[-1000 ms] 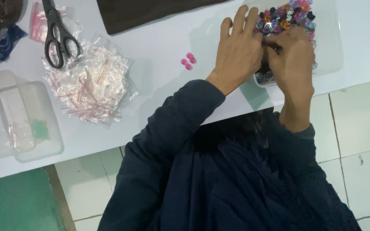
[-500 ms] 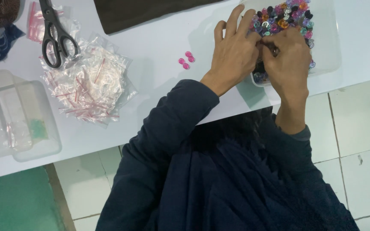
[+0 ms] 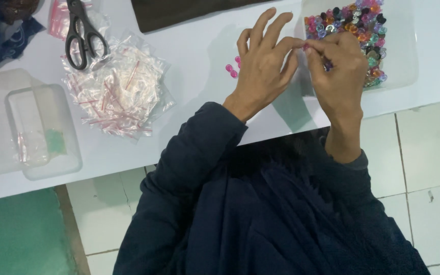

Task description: Picking small pink beads from a container and placing them into a small plastic bag

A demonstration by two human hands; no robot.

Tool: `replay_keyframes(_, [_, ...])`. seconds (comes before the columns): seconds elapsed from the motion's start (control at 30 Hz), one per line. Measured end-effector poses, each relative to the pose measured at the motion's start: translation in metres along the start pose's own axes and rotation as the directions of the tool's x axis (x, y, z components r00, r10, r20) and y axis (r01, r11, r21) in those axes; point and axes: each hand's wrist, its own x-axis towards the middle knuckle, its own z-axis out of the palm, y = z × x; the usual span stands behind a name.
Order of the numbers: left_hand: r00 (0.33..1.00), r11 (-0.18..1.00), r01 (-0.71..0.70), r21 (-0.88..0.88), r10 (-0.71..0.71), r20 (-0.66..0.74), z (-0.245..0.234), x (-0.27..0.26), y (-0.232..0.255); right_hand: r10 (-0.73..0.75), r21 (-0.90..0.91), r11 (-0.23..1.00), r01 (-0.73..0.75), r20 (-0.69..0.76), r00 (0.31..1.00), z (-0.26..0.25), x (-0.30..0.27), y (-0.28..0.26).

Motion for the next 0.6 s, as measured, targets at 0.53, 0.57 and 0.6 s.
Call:
replay_keyframes(0.53, [0.995,0.98,0.094,0.175,-0.089,-0.038,-0.03,-0.049,-0.073,-0.008,0.076,0.997,-0.008,0.213,0.977,0.092,0.008,-0.016])
replay_keyframes(0.57, [0.996,0.971,0.089,0.224,-0.089,-0.008,-0.028,-0.051,-0.077,-0.011,0.087,0.996,-0.008,0.21,0.978,0.099,0.005,-0.012])
replay_keyframes(0.6, [0.996,0.959,0.082,0.271,-0.091,0.022,-0.025,-0.053,-0.08,-0.014,0.098,0.995,-0.007,0.207,0.978,0.107,0.003,-0.008])
